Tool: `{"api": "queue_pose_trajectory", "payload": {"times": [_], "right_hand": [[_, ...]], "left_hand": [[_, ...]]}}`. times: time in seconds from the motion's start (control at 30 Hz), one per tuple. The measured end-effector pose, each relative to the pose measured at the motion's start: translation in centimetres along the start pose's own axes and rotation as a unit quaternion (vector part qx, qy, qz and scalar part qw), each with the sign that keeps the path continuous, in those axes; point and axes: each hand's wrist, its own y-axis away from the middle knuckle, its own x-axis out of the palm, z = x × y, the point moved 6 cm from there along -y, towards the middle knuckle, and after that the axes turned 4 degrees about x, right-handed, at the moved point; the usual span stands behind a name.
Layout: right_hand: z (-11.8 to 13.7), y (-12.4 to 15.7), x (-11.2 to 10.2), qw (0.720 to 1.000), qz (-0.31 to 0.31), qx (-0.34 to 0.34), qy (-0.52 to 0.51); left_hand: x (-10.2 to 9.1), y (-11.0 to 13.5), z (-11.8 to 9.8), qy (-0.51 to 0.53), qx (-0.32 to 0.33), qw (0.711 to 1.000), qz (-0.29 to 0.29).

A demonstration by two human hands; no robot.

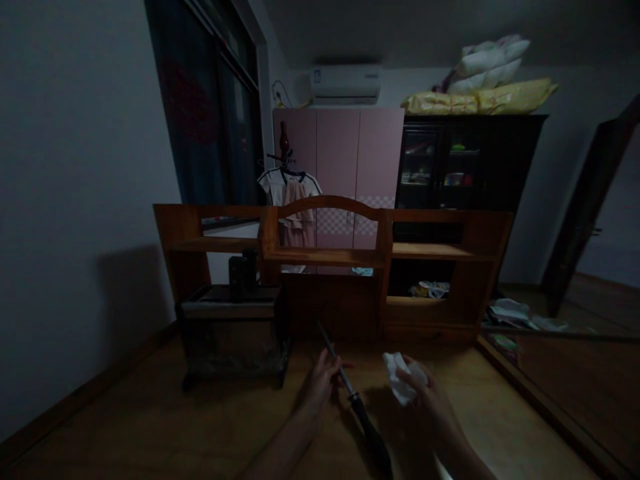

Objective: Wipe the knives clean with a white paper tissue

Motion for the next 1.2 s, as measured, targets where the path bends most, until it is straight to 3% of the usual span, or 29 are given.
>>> {"api": "queue_pose_trajectory", "payload": {"times": [0.23, 0.4, 0.63, 0.93, 1.2], "right_hand": [[0.0, 0.4, 0.1, 0.997, 0.03, 0.037, 0.066], [-0.9, 0.0, 0.8, 0.996, 0.087, 0.022, 0.016], [-1.6, -0.1, 2.4, 0.98, 0.176, 0.061, -0.065], [-1.0, 0.9, 2.8, 0.984, 0.171, 0.047, 0.016], [-0.5, 0.8, 1.8, 0.994, 0.087, 0.069, -0.001]], "left_hand": [[0.1, 0.5, -0.3, -0.012, -0.004, 1.0, 0.004], [-0.1, 0.1, 0.0, -0.017, -0.001, 1.0, 0.017], [-0.2, 0.0, 0.1, -0.015, 0.008, 0.999, 0.032], [0.0, 0.5, -0.1, -0.002, -0.009, 0.999, 0.035], [0.1, 0.6, -0.3, -0.011, -0.002, 1.0, 0.029]]}}
